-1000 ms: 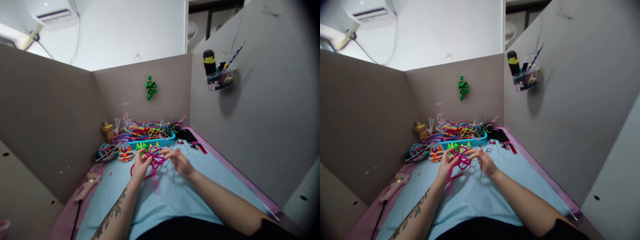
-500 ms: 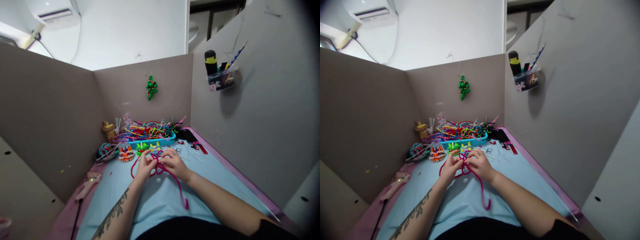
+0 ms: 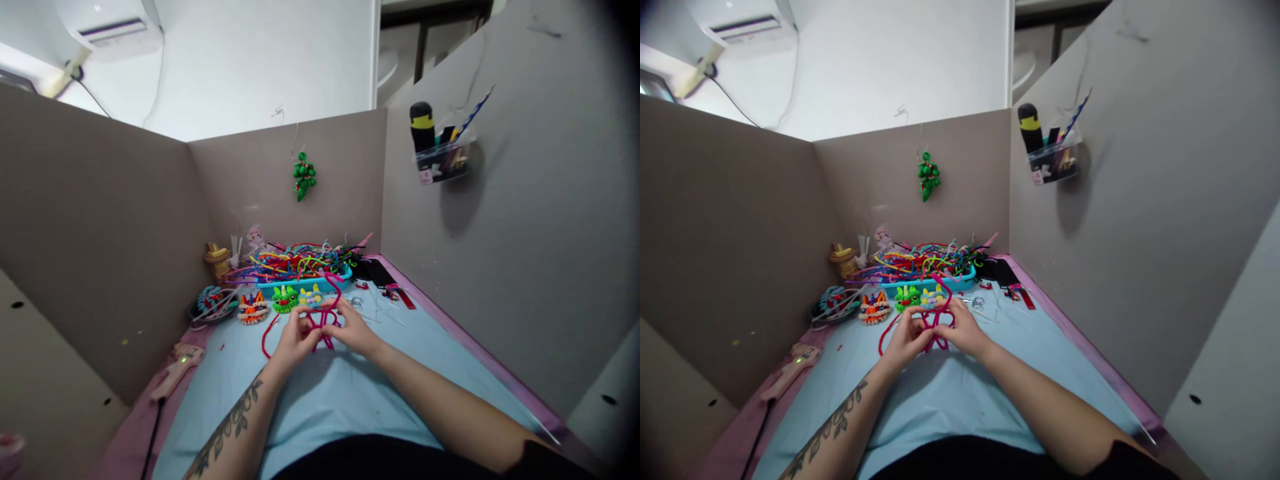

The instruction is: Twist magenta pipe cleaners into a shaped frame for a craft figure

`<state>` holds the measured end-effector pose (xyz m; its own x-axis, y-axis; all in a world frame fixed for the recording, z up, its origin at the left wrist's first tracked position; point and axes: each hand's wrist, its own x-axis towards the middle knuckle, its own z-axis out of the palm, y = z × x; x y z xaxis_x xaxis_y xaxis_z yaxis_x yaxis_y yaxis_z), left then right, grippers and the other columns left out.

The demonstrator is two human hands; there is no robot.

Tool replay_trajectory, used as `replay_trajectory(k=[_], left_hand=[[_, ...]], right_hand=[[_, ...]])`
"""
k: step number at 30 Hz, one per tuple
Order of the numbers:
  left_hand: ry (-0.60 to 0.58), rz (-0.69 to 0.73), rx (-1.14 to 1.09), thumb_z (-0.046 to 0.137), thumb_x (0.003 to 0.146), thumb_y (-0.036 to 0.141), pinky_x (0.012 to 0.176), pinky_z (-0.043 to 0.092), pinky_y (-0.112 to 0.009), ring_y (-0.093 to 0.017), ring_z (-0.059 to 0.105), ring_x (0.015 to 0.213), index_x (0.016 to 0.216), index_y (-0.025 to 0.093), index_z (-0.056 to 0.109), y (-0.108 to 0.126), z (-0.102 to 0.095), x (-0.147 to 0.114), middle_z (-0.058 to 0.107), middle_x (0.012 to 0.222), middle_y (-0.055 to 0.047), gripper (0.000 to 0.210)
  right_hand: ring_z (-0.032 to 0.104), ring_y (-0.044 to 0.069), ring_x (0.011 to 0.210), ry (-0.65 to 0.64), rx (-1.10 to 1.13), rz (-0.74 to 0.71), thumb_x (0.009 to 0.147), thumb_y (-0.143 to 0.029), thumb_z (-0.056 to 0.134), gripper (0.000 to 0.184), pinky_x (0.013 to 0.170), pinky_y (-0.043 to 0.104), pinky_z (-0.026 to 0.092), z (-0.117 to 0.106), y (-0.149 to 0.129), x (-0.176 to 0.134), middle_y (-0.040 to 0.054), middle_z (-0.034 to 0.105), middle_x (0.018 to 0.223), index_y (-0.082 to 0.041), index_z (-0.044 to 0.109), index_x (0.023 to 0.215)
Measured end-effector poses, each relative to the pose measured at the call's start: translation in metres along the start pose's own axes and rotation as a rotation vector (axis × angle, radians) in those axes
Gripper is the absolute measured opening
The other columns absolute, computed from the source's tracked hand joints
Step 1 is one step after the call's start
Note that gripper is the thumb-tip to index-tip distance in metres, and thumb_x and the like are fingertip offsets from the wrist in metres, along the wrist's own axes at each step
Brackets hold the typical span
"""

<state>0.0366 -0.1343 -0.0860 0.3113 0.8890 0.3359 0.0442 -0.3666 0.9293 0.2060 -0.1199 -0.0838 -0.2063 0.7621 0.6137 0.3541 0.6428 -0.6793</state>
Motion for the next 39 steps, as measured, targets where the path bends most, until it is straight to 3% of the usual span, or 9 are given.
replay_trajectory(k=[2,6,12,14,17,20,26,31,39], left_hand=[[-0.025,0.016,0.024,0.059,0.077,0.032,0.048,0.032,-0.019,-0.007,0.045,0.049,0.104,0.018,0.037,0.0,0.0,-0.001,0.047,0.06,0.007,0.038],[-0.077,0.047,0.088,0.057,0.079,0.027,0.049,0.032,-0.019,-0.007,0.044,0.051,0.106,0.018,0.038,-0.004,0.001,-0.003,0.046,0.061,0.006,0.034],[-0.03,0.076,0.149,0.056,0.079,0.026,0.055,0.039,-0.021,-0.01,0.051,0.057,0.108,0.018,0.04,-0.006,0.006,-0.005,0.051,0.065,0.004,0.034],[0.066,0.113,0.158,0.055,0.079,0.026,0.062,0.045,-0.025,-0.013,0.057,0.071,0.109,0.019,0.041,-0.003,0.006,-0.004,0.057,0.078,-0.001,0.033],[0.333,0.198,0.2,0.055,0.079,0.028,0.074,0.047,-0.031,-0.019,0.056,0.093,0.104,0.02,0.048,-0.002,0.002,-0.001,0.057,0.099,-0.008,0.028],[0.488,0.207,0.28,0.056,0.078,0.03,0.074,0.046,-0.03,-0.018,0.057,0.086,0.092,0.019,0.056,-0.004,-0.003,0.001,0.059,0.089,-0.006,0.018],[0.272,0.079,0.267,0.06,0.074,0.032,0.069,0.044,-0.028,-0.018,0.058,0.072,0.073,0.017,0.065,-0.002,0.006,0.002,0.065,0.074,-0.004,0.015],[0.175,-0.112,0.193,0.062,0.071,0.037,0.047,0.035,-0.022,-0.01,0.045,0.045,0.063,0.015,0.063,0.007,0.012,0.0,0.055,0.051,0.002,0.023],[0.156,-0.058,0.241,0.064,0.068,0.032,0.049,0.034,-0.022,-0.011,0.046,0.051,0.061,0.016,0.063,0.002,0.005,0.0,0.056,0.055,0.0,0.018]], right_hand=[[0.051,0.022,0.1,-0.046,0.024,0.014,0.067,-0.024,0.069,0.029,0.09,0.04,0.039,0.0,0.004,0.001,0.0049,0.055,0.1,-0.022,0.063,0.096],[0.049,0.021,0.102,-0.1,0.014,0.027,0.069,-0.024,0.067,0.005,0.093,0.04,0.037,-0.002,0.011,0.001,0.0044,0.051,0.101,-0.02,0.065,0.07],[0.05,0.021,0.097,-0.132,0.003,0.037,0.074,-0.024,0.06,0.012,0.089,0.038,0.039,0.002,0.016,0.002,0.0044,0.052,0.096,-0.019,0.057,0.063],[0.051,0.02,0.093,-0.094,0.045,0.05,0.075,-0.024,0.056,0.014,0.086,0.037,0.04,0.004,0.019,0.004,0.0042,0.052,0.092,-0.018,0.054,0.063],[0.051,0.017,0.084,0.007,0.106,0.084,0.076,-0.026,0.052,0.018,0.082,0.034,0.041,0.003,0.025,0.007,0.003,0.051,0.084,-0.018,0.048,0.06],[0.05,0.016,0.076,0.101,0.142,0.119,0.076,-0.028,0.051,0.022,0.075,0.031,0.042,0.001,0.03,0.009,0.0018,0.047,0.077,-0.019,0.042,0.058],[0.049,0.016,0.076,0.129,0.146,0.097,0.077,-0.027,0.05,0.02,0.075,0.03,0.041,0.007,0.022,0.005,0.0013,0.045,0.076,-0.02,0.043,0.06],[0.05,0.017,0.083,0.111,0.16,0.1,0.078,-0.027,0.05,0.018,0.08,0.033,0.041,0.016,0.014,0.0,0.0025,0.049,0.081,-0.02,0.046,0.062],[0.051,0.019,0.09,0.049,0.173,0.124,0.08,-0.03,0.05,0.023,0.085,0.035,0.04,0.012,0.014,0.0,0.0054,0.053,0.093,-0.019,0.05,0.059]])
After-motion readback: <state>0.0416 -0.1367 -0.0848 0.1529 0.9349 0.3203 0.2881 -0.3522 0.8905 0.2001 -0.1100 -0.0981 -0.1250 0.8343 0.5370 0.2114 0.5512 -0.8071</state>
